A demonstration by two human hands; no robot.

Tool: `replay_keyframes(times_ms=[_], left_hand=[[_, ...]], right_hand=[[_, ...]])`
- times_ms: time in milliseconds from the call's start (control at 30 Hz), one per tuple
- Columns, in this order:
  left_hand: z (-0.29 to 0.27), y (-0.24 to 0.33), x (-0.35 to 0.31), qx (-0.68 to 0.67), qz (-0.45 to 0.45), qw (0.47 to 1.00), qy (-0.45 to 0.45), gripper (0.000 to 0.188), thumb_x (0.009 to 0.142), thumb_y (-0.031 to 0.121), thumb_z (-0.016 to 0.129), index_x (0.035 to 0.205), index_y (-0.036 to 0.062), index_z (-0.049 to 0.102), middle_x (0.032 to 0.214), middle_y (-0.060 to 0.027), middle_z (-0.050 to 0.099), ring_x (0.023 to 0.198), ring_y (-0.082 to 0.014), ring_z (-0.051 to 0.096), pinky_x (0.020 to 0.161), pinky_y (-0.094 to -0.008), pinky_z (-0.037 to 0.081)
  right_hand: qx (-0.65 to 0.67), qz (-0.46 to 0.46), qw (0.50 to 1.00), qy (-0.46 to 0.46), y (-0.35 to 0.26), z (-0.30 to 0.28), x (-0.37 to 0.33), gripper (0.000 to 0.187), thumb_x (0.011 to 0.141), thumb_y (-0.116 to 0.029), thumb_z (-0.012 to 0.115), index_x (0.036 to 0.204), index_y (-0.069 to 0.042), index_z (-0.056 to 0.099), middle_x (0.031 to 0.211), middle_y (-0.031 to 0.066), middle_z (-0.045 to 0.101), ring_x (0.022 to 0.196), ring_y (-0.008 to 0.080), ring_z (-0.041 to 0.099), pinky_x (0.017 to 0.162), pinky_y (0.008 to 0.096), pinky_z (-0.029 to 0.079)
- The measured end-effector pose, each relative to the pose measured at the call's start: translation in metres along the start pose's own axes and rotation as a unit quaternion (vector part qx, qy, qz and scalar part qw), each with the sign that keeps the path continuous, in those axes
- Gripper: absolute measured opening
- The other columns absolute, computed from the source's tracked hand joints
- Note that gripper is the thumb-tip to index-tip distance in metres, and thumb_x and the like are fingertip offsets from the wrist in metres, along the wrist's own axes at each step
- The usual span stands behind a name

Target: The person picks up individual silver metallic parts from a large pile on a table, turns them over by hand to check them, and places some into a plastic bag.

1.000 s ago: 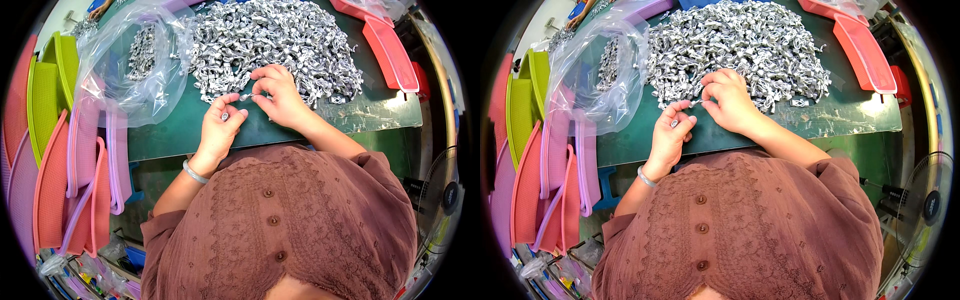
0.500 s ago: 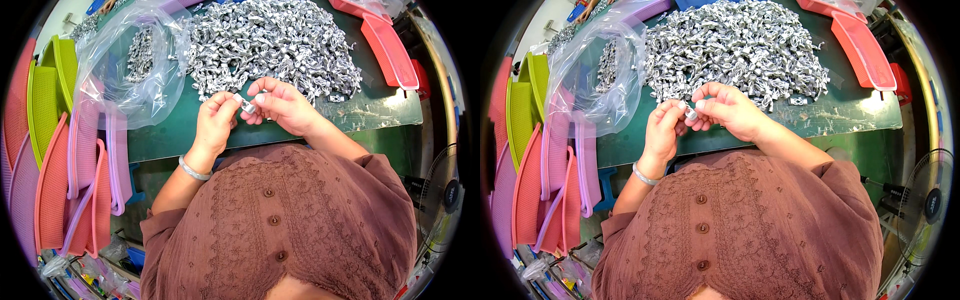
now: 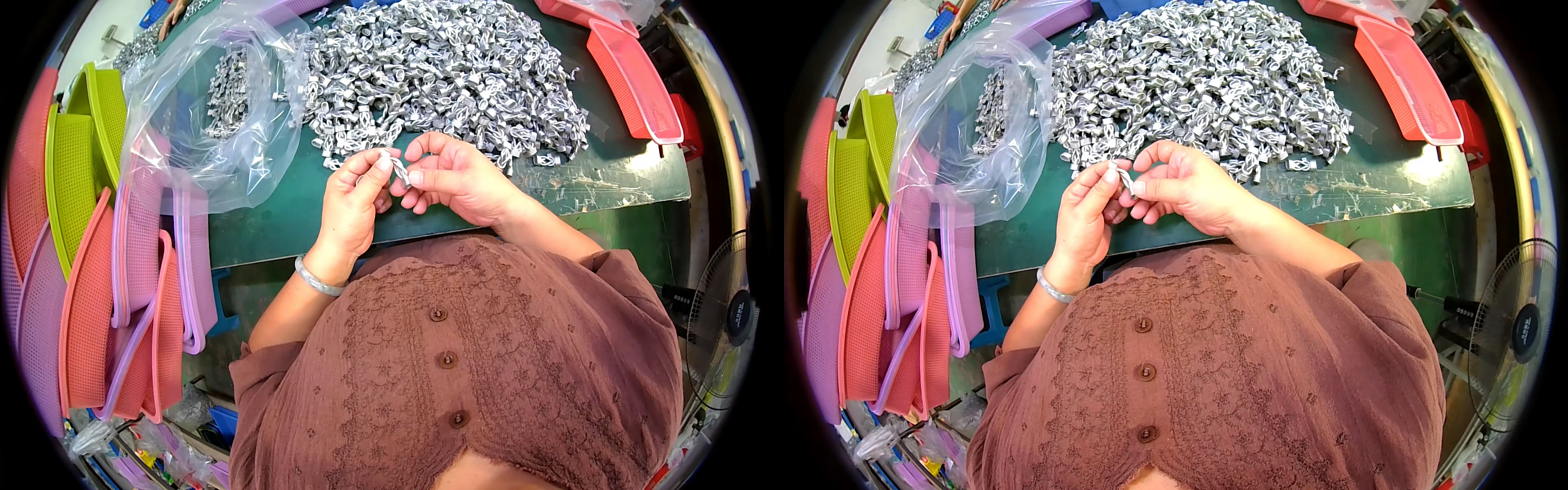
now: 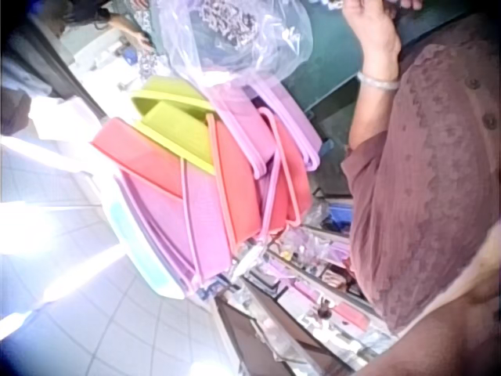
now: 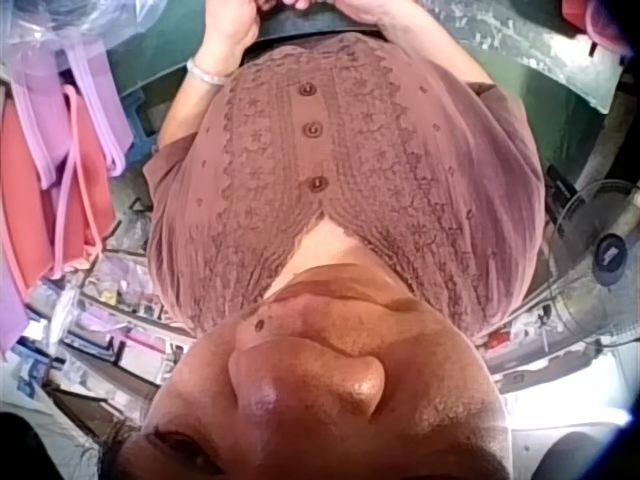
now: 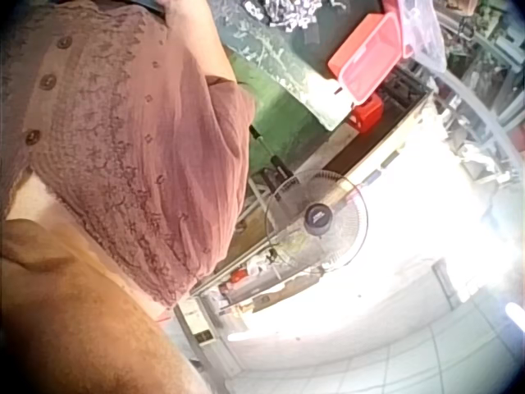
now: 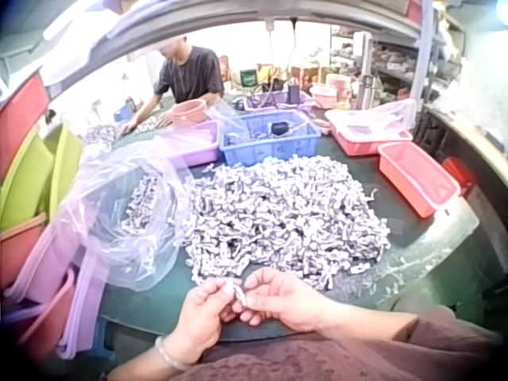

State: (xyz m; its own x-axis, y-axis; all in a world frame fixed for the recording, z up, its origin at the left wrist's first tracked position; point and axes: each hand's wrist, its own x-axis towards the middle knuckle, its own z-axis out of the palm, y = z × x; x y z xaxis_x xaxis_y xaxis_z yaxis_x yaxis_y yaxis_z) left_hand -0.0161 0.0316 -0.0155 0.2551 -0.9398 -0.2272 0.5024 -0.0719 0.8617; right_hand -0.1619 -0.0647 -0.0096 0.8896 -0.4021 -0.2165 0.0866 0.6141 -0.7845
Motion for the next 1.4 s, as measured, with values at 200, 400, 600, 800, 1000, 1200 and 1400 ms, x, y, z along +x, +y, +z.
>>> replay_keyframes(times_ms=[200,400,600,800,1000,1200,1400], left_hand=[[-0.001,0.0,-0.001,-0.08,-0.032,0.995,-0.041,0.025,0.09,0.019,0.048,0.104,0.0016,0.058,0.076,0.0007,0.056,0.055,-0.0049,0.042,0.049,-0.0187,0.034],[-0.006,-0.001,0.001,-0.105,-0.046,0.992,-0.048,0.022,0.09,0.02,0.047,0.098,0.002,0.058,0.073,0.0002,0.055,0.059,-0.007,0.046,0.051,-0.0213,0.036],[-0.013,-0.004,0.003,-0.124,-0.065,0.99,0.006,0.021,0.088,0.024,0.05,0.076,0.0076,0.052,0.072,-0.0022,0.054,0.066,-0.0133,0.053,0.057,-0.027,0.043],[-0.004,-0.002,-0.001,-0.068,-0.104,0.991,0.048,0.01,0.086,0.017,0.054,0.089,0.0081,0.055,0.075,-0.0026,0.055,0.074,-0.0165,0.058,0.066,-0.0296,0.048],[-0.012,-0.003,-0.004,0.035,-0.144,0.989,0.008,0.015,0.084,0.013,0.057,0.097,0.0067,0.055,0.071,-0.001,0.053,0.061,-0.011,0.052,0.055,-0.0232,0.042],[0.003,-0.007,-0.009,0.165,0.022,0.986,-0.024,0.015,0.08,0.009,0.063,0.094,0.0044,0.06,0.074,0.0028,0.056,0.054,-0.0034,0.045,0.048,-0.0155,0.035],[0.005,-0.005,-0.008,0.373,0.259,0.89,-0.04,0.012,0.079,0.006,0.063,0.091,0.0029,0.064,0.079,-0.0011,0.061,0.067,-0.0069,0.051,0.061,-0.0193,0.041]], right_hand=[[-0.123,-0.095,0.986,0.055,0.002,0.008,0.001,0.026,0.076,-0.002,0.064,0.092,-0.005,0.043,0.077,0.0032,0.056,0.073,0.0096,0.056,0.067,0.023,0.047],[-0.212,-0.179,0.96,0.05,0.009,0.001,0.003,0.023,0.077,-0.004,0.063,0.092,-0.003,0.046,0.077,0.0026,0.057,0.073,0.0083,0.056,0.065,0.0234,0.046],[-0.73,-0.123,0.664,0.108,-0.008,-0.007,-0.018,0.025,0.077,-0.024,0.064,0.078,-0.002,0.051,0.063,0.0094,0.058,0.056,0.0237,0.059,0.051,0.0338,0.045],[-0.787,-0.147,0.593,0.088,0.012,-0.011,-0.018,0.021,0.074,-0.022,0.063,0.077,-0.005,0.051,0.07,0.0106,0.056,0.065,0.0298,0.058,0.054,0.0396,0.045],[-0.684,-0.264,0.67,0.12,0.016,-0.011,-0.017,0.014,0.072,-0.01,0.064,0.075,-0.005,0.051,0.072,0.0095,0.054,0.061,0.0277,0.055,0.052,0.0361,0.044],[-0.572,-0.331,0.743,0.105,0.018,-0.005,-0.012,0.016,0.072,-0.007,0.064,0.078,-0.004,0.05,0.072,0.0072,0.052,0.062,0.0215,0.055,0.051,0.0302,0.044],[-0.281,-0.194,0.936,0.09,0.026,-0.006,-0.007,0.015,0.079,-0.002,0.059,0.091,-0.002,0.049,0.081,0.0025,0.055,0.075,0.0082,0.055,0.064,0.0215,0.046]])
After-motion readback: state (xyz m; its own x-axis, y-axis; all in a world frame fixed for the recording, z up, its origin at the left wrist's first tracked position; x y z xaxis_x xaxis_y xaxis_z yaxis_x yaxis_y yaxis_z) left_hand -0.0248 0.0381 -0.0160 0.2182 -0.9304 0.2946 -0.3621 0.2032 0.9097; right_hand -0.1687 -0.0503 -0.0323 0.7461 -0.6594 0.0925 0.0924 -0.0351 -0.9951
